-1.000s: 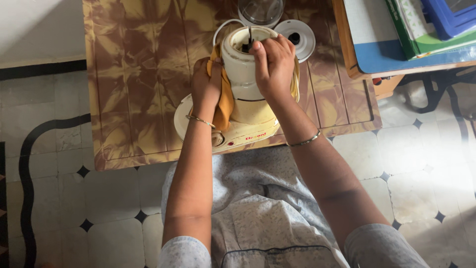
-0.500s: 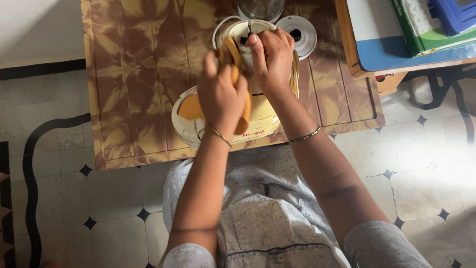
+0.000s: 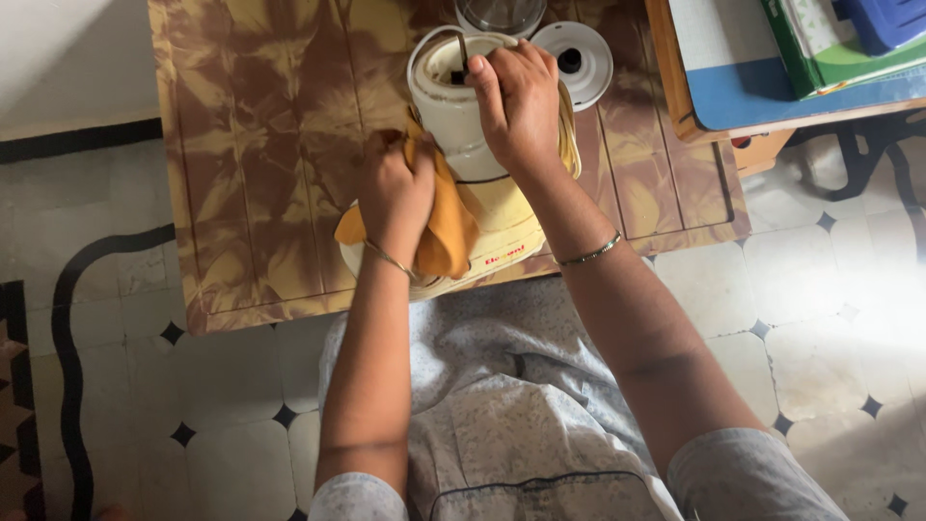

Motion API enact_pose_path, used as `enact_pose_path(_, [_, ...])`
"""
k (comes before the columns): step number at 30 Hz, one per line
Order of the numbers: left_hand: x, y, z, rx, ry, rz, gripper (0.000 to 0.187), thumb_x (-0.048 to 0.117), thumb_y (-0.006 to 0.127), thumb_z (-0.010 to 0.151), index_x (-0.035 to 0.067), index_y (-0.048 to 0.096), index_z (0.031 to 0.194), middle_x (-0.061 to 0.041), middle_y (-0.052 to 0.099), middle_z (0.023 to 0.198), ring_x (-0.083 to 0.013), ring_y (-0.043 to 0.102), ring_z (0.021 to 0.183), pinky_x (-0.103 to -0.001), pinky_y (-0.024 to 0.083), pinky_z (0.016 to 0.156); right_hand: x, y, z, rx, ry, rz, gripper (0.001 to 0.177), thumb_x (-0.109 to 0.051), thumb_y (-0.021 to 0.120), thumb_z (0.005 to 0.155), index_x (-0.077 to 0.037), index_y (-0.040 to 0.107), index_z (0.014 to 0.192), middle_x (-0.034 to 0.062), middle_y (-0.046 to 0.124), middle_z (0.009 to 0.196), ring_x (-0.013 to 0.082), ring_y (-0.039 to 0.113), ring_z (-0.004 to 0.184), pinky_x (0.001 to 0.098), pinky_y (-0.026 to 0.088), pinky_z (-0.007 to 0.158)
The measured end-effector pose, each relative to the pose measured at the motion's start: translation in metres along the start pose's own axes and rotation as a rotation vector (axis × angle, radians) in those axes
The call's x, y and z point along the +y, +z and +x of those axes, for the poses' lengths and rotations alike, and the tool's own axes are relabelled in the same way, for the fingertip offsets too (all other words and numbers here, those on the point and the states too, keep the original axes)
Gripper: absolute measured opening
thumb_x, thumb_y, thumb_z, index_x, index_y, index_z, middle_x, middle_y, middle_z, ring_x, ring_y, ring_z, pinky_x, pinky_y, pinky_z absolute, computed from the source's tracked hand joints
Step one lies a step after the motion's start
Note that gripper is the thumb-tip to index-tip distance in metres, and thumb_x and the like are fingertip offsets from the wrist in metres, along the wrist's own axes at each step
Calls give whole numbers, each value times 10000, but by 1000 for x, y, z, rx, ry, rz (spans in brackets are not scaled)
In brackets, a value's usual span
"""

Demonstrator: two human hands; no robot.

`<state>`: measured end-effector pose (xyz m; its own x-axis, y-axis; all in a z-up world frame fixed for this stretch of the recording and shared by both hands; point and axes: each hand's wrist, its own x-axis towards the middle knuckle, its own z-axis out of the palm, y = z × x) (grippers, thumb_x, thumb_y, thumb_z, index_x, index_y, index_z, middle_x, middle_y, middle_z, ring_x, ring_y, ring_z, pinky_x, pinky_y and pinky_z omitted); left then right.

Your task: The person cleans a blender by wiping its base, interior, and outer surface with a cloth.

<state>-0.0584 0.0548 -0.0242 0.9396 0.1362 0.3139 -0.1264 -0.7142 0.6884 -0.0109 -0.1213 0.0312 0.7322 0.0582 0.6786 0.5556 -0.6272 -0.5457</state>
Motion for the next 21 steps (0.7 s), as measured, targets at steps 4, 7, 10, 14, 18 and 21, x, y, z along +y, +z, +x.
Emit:
enact_pose_path(4, [52,-20,-30,-54,17,211,332,357,695,913,30,740,876,-135,665,1162,-358,654,941,-479,497,817,-1,0,0,-9,52,-32,469,-356,478,1131,-58,671,824,104,646,796,364,622,978,459,396,1104])
enact_pose_path(7, [74,-22,-41,100,252,233,371,318,737,879,36,737,1121,-125,604,1220,-317,647,1039,-458,488,812,-3,1,1,-8,55,-32,477,-359,474,1133,-51,674,828,106,661,808,374,621,1006,463,386,1098])
enact_pose_path(10, [89,-16,-44,18,312,235,358,307,763,845,74,729,1114,-125,583,1245,-298,632,1034,-451,486,810,-2,-1,1,-9,60,-9,485,-368,473,1125,-51,689,828,108,666,806,369,626,1012,457,388,1077])
enact_pose_path(14, [87,-14,-40,30,321,237,350,297,772,881,79,733,1153,-110,585,1263,-284,631,1026,-444,469,794,-1,2,1,24,56,38,491,-365,451,1138,-51,708,860,105,661,817,362,616,1014,462,378,1111])
enact_pose_path(18, [44,-24,-36,40,277,233,294,302,769,838,76,756,1025,-114,621,1177,-319,656,962,-466,495,752,-3,2,3,20,48,-4,501,-368,440,1147,-62,704,852,101,670,846,362,616,1033,445,386,1050])
enact_pose_path(21, [10,-23,-36,3,151,168,250,296,748,887,62,762,973,-105,650,1131,-341,672,893,-466,527,743,-5,-1,0,-1,103,4,504,-379,445,1125,-60,698,829,95,652,812,336,616,954,429,407,1031])
